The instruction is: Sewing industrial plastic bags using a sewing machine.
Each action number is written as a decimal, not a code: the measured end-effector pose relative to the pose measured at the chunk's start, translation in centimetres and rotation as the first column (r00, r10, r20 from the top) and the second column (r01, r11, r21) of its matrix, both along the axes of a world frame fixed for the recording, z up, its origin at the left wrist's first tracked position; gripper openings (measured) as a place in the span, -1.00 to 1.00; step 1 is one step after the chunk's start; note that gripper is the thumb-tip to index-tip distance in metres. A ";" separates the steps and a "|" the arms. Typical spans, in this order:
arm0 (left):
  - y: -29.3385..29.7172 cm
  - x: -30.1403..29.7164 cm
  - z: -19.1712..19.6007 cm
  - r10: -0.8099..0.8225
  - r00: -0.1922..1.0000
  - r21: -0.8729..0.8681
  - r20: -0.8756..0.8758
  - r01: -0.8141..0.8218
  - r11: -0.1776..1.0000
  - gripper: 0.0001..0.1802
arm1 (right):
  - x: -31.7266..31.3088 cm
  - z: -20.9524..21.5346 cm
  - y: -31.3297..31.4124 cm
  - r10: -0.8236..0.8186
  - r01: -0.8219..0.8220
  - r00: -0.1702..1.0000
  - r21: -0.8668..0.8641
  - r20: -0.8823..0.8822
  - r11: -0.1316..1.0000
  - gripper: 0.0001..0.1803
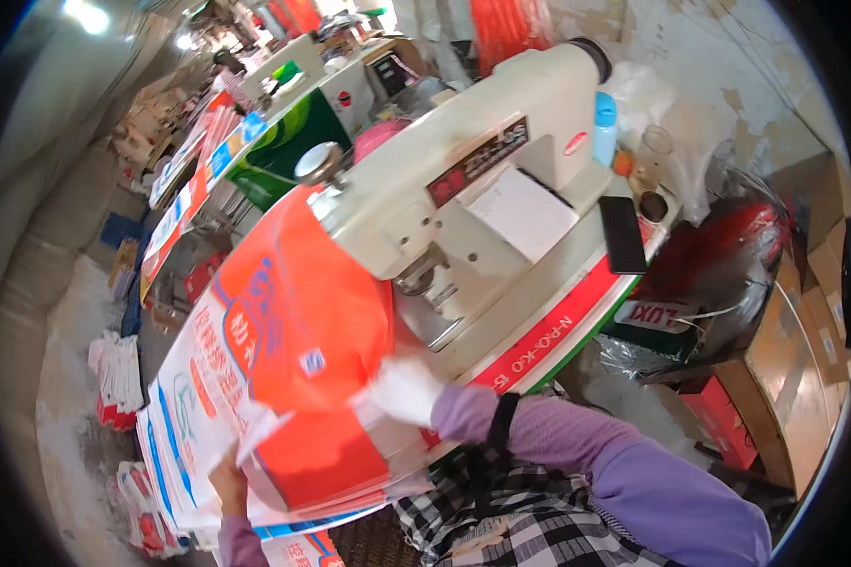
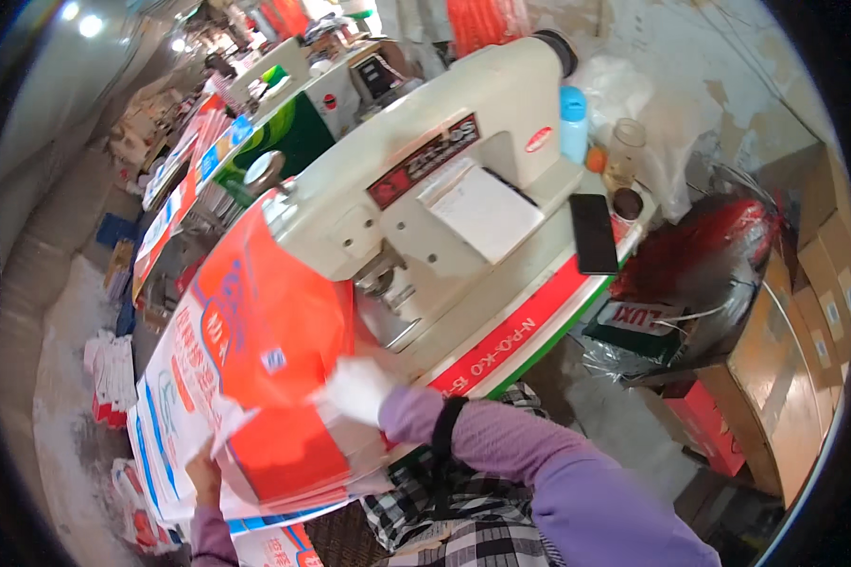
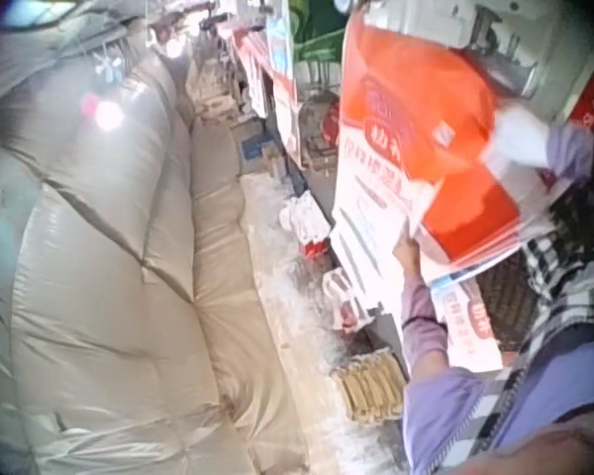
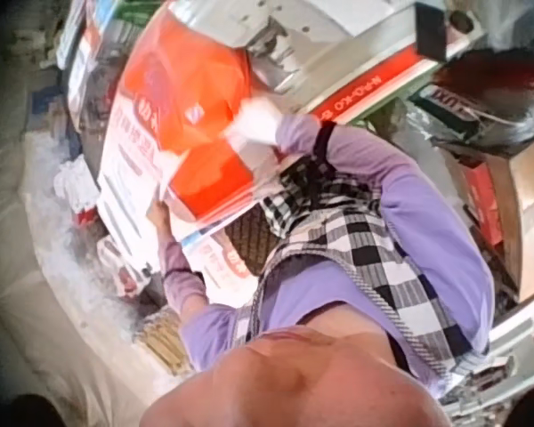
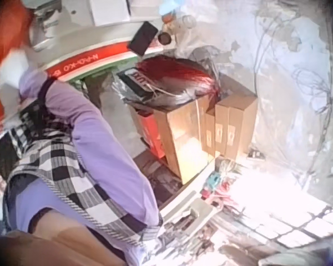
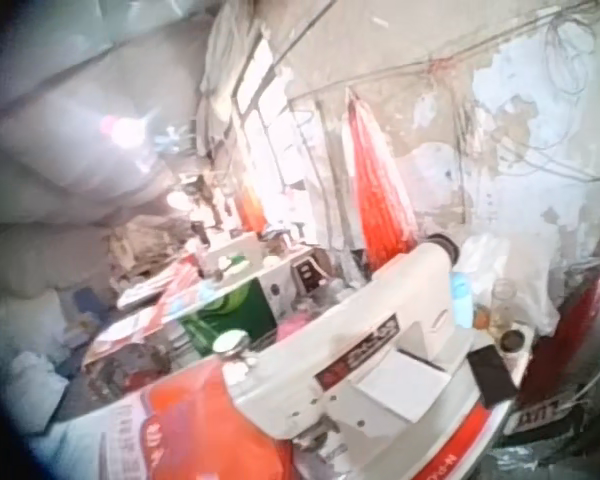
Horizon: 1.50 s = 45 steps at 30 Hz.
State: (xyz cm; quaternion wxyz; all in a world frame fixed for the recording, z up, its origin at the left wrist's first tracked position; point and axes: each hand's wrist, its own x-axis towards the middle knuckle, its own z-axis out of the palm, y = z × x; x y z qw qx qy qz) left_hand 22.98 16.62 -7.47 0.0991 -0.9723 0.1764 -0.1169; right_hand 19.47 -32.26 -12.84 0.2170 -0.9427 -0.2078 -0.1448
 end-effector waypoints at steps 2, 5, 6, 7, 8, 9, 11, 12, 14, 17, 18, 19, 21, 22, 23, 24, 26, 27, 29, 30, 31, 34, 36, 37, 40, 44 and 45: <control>5.2 1.1 -0.6 0.277 0.958 -0.228 0.078 -0.253 0.940 -0.53 | 0.5 6.4 0.8 -0.016 0.008 0.994 -0.071 -0.107 0.997 -0.81; 19.8 -8.6 2.1 0.786 0.612 -0.164 0.087 -0.770 0.617 -0.57 | -6.2 10.3 4.1 0.634 -0.568 0.768 0.362 -0.089 0.739 -0.70; 18.5 -9.9 -0.5 0.800 0.598 -0.152 0.036 -0.788 0.596 -0.57 | -8.2 7.4 4.4 0.632 -0.559 0.762 0.353 -0.138 0.751 -0.73; 15.0 -9.7 -1.7 0.772 0.484 -0.759 -0.412 -0.651 0.004 -0.52 | -8.5 8.1 3.9 0.628 -0.548 0.757 0.351 -0.178 0.760 -0.75; 10.9 -9.7 -3.2 0.451 0.561 -0.643 -0.694 -0.201 -0.739 -0.46 | -7.1 8.6 2.9 0.539 -0.563 0.688 0.112 -0.486 0.819 -0.78; 7.6 -11.4 -3.3 0.398 0.598 -0.590 -0.696 -0.160 -0.792 -0.41 | -4.9 9.6 2.6 0.542 -0.566 0.813 -0.074 -0.211 0.821 -0.79; 4.7 -18.2 -3.8 0.292 0.763 -0.622 -0.577 -0.179 -0.762 -0.32 | 0.7 14.1 3.6 0.056 -0.160 0.965 0.403 0.256 0.901 -0.81; 3.7 -21.2 -5.1 0.174 0.862 -0.699 -0.476 -0.251 -0.670 -0.30 | 4.6 15.2 4.8 0.068 -0.096 0.995 0.509 0.074 0.856 -0.67; -5.3 -23.5 -6.6 0.126 0.840 -0.619 -0.528 -0.278 -0.735 -0.30 | 11.8 13.3 7.0 -0.054 -0.080 0.966 0.487 0.253 0.870 -0.45; -15.1 -26.0 -7.6 0.085 0.843 -0.527 -0.530 -0.250 -0.812 -0.31 | 15.5 6.1 9.4 0.320 -0.243 0.923 0.323 -0.212 0.915 -0.31; -17.8 -26.0 -6.7 -0.002 0.801 -0.431 -0.599 -0.325 -0.842 -0.36 | 16.1 0.3 9.5 0.325 -0.251 0.907 0.276 -0.266 0.928 -0.31; -18.2 -27.1 -6.5 0.032 0.730 -0.399 -0.682 -0.336 -0.853 -0.40 | 14.4 -0.1 10.3 0.456 -0.287 0.770 0.396 -0.446 0.872 -0.33; -19.6 -27.3 -5.8 0.084 0.673 -0.439 -0.735 -0.378 -0.815 -0.33 | 13.3 -1.1 9.2 0.457 -0.182 0.775 0.538 -0.436 0.823 -0.36; -19.2 -27.6 -6.2 0.111 0.680 -0.439 -0.725 -0.331 -0.835 -0.33 | 12.6 -0.9 9.6 0.410 -0.146 0.794 0.513 -0.449 0.846 -0.35; -18.4 -28.2 -6.8 0.165 0.623 -0.479 -0.765 -0.378 -0.792 -0.35 | 12.3 -0.8 9.7 0.379 -0.125 0.849 0.555 -0.369 0.822 -0.37; -16.9 -29.2 -7.1 0.254 0.547 -0.521 -0.798 -0.414 -0.746 -0.36 | 10.5 1.0 10.9 0.383 -0.073 0.847 0.632 -0.369 0.771 -0.40; -15.7 -28.9 -7.3 0.259 0.603 -0.551 -0.755 -0.368 -0.749 -0.32 | 10.8 -0.9 10.1 0.383 -0.107 0.891 0.706 -0.244 0.700 -0.46; -15.2 -28.4 -7.7 0.223 0.648 -0.564 -0.728 -0.381 -0.733 -0.28 | 10.4 -0.7 9.0 0.316 -0.126 0.924 0.608 -0.215 0.784 -0.48; -14.0 -28.2 -8.7 0.242 0.702 -0.504 -0.669 -0.190 -0.842 -0.33 | 10.1 -1.6 9.3 0.275 -0.085 0.914 0.523 -0.297 0.848 -0.52; -14.4 -27.0 -9.7 0.329 0.783 -0.620 -0.528 -0.091 -0.779 -0.43 | 9.9 -1.4 9.3 0.321 -0.146 0.915 0.542 -0.244 0.828 -0.53; -16.3 -24.6 -8.3 0.388 0.708 -0.597 -0.590 -0.059 -0.800 -0.55 | 11.0 -1.9 8.0 0.335 -0.133 0.896 0.544 -0.291 0.828 -0.54; -17.9 -24.0 -12.6 0.540 0.624 -0.743 -0.565 -0.100 -0.662 -0.69 | 11.8 -3.8 8.5 0.448 -0.190 0.856 0.649 -0.258 0.736 -0.57; -17.3 -24.4 -13.8 0.639 0.533 -0.829 -0.554 -0.278 -0.486 -0.62 | 12.0 -3.9 9.1 0.434 -0.222 0.872 0.607 -0.226 0.763 -0.59; -17.1 -25.0 -13.6 0.635 0.533 -0.824 -0.559 -0.274 -0.495 -0.62 | 11.7 -3.6 8.8 0.434 -0.226 0.872 0.599 -0.228 0.769 -0.59; -15.3 -28.1 -11.2 0.811 0.429 -0.841 -0.399 -0.524 -0.137 -0.61 | 9.4 0.0 10.0 0.389 -0.317 0.906 0.345 -0.164 0.884 -0.63; -8.3 -39.1 -10.2 0.901 0.382 -0.781 -0.207 -0.619 0.083 -0.64 | 1.5 3.4 16.8 0.508 -0.519 0.854 0.109 0.113 0.848 -0.73; -6.6 -42.1 -9.8 0.861 0.375 -0.888 -0.344 -0.428 -0.168 -0.69 | -0.4 3.3 18.3 0.571 -0.579 0.815 0.102 0.098 0.809 -0.75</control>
